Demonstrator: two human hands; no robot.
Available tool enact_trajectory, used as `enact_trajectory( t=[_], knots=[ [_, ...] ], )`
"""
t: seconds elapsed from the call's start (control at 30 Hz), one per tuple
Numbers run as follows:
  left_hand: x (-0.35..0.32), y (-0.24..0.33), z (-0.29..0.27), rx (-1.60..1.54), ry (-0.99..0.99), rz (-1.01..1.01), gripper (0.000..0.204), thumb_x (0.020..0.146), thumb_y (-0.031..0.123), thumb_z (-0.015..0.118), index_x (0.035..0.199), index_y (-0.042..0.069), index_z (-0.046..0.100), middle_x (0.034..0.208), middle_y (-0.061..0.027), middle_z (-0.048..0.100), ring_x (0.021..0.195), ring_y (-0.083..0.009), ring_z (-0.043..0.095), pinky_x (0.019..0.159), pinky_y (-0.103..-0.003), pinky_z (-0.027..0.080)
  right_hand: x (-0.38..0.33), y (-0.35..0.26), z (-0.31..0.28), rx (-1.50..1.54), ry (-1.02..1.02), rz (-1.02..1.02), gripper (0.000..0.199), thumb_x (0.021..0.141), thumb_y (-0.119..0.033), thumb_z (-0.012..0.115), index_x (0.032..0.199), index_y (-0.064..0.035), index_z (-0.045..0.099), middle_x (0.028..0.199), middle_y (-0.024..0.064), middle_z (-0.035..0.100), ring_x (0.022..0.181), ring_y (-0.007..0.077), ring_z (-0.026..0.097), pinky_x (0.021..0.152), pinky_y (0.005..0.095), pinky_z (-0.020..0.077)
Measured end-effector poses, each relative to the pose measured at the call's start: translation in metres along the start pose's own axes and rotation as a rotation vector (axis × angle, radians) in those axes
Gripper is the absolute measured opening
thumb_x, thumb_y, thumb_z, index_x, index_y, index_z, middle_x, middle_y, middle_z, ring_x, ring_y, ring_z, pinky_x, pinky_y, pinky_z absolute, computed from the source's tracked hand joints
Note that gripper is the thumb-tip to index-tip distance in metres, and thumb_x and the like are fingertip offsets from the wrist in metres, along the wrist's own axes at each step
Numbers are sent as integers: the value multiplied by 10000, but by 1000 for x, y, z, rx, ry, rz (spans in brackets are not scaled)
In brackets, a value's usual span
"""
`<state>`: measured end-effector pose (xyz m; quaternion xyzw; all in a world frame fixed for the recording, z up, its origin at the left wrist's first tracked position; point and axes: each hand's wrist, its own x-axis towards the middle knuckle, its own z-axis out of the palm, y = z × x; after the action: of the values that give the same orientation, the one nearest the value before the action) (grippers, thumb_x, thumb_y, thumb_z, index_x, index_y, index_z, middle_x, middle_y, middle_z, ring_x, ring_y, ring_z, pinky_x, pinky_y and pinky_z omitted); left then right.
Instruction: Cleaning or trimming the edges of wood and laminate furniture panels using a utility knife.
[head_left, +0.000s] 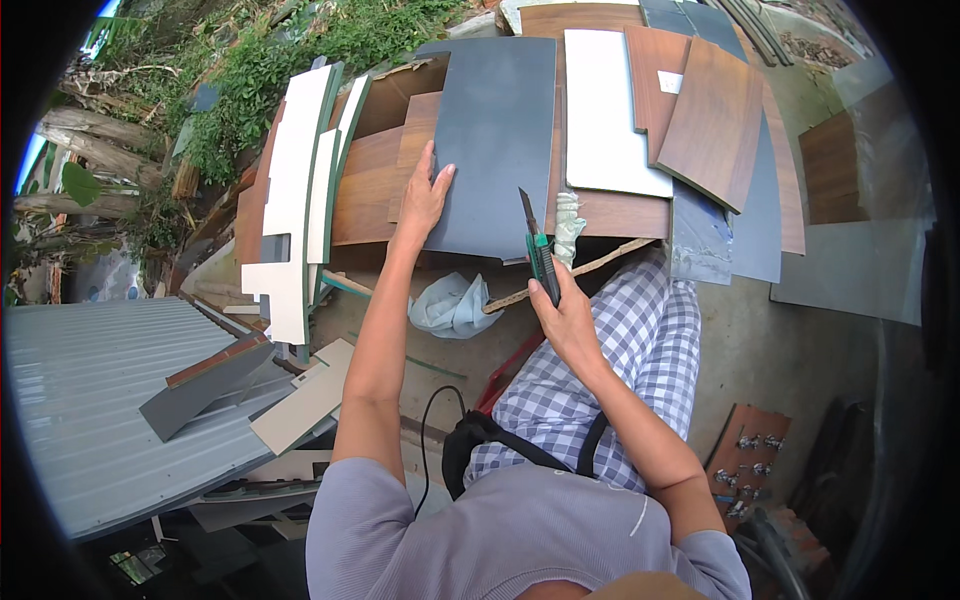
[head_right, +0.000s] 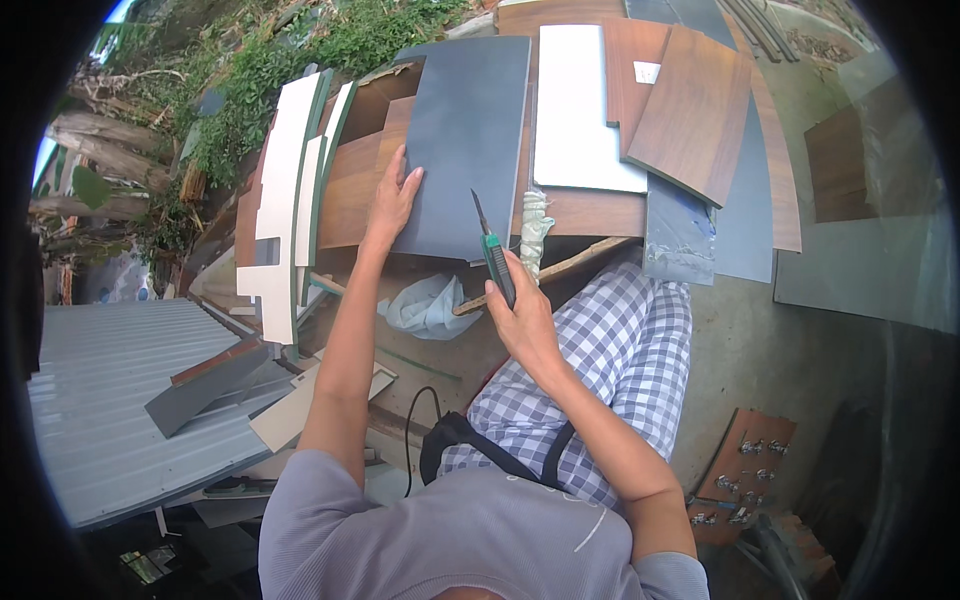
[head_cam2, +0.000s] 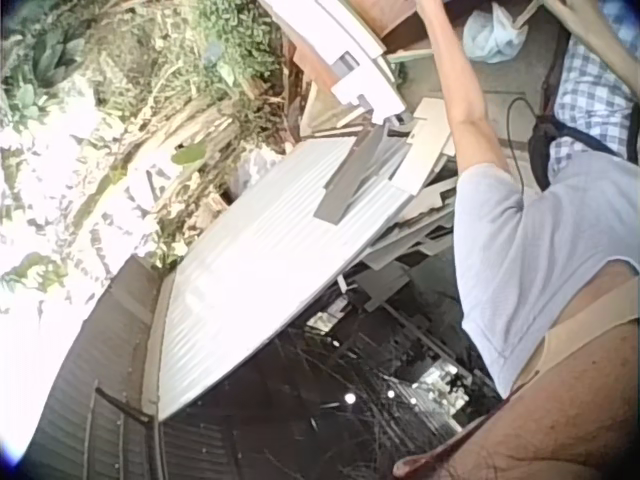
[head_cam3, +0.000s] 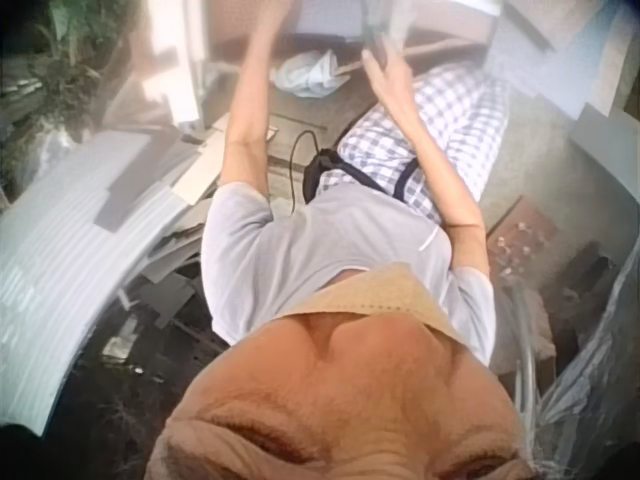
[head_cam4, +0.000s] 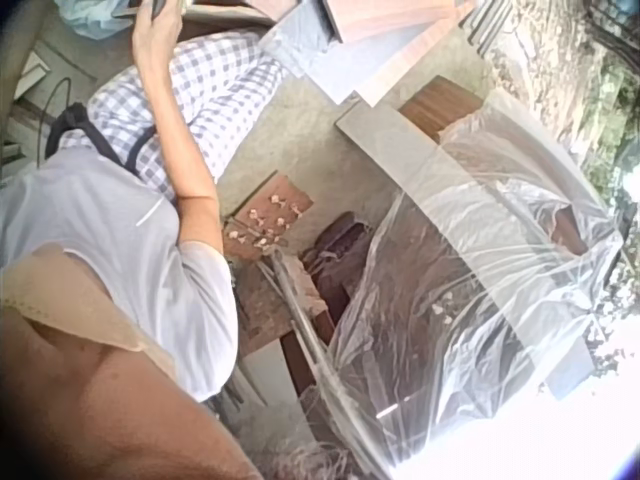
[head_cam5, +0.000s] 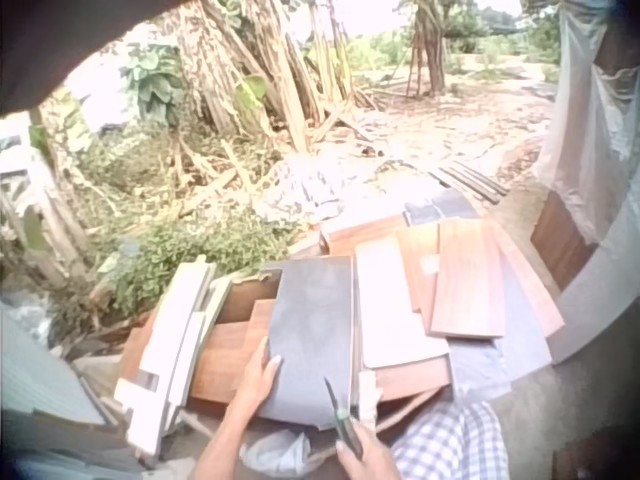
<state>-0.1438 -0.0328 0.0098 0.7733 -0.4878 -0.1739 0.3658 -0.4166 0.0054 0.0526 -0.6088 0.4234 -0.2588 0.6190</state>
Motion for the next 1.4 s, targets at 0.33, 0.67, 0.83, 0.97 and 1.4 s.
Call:
enact_trajectory(
  t=[0.33, 0.67, 0.83, 0.97, 1.4],
  knots=[
    [16, 17, 5, 138, -46, -57, 557, 916, 363, 507, 1346, 26, 396, 1109, -302, 570, 1072, -445, 527, 920, -465, 415, -11, 10, 5, 240, 63, -19, 379, 963, -174, 454, 1294, 10, 437, 1264, 141, 508, 1176, 240, 503, 974, 359, 417],
    [5, 19, -50, 230, 22, -23, 530, 891, 411, 545, 1254, 25, 511, 873, -203, 664, 822, -293, 654, 772, -404, 499, -20, 7, 3, 361, 70, 4, 382, 963, -166, 456, 1279, 42, 405, 1061, 140, 566, 914, 194, 602, 827, 328, 515],
    [-68, -25, -80, -543, 265, -487, 488, 917, 410, 524, 1229, 35, 519, 836, -93, 649, 683, -151, 629, 607, -267, 503, -31, 24, -18, 336, 112, 47, 362, 959, -163, 462, 1273, 12, 412, 908, 83, 586, 794, 146, 603, 750, 296, 518],
    [-107, -117, -98, -1287, 470, -754, 692, 869, 498, 560, 1305, 4, 350, 1077, -164, 560, 896, -289, 615, 734, -370, 532, -40, 33, -30, 378, 109, 50, 371, 953, -154, 470, 1282, 5, 403, 867, 67, 578, 741, 133, 586, 716, 283, 511],
    [-90, -147, -103, -1639, 764, -761, 488, 961, 355, 450, 1331, 70, 309, 1254, -244, 491, 1101, -409, 541, 901, -483, 490, -65, 46, -44, 380, 205, 35, 364, 953, -150, 470, 1272, 16, 411, 846, 61, 572, 713, 124, 576, 679, 265, 480]
  ],
)
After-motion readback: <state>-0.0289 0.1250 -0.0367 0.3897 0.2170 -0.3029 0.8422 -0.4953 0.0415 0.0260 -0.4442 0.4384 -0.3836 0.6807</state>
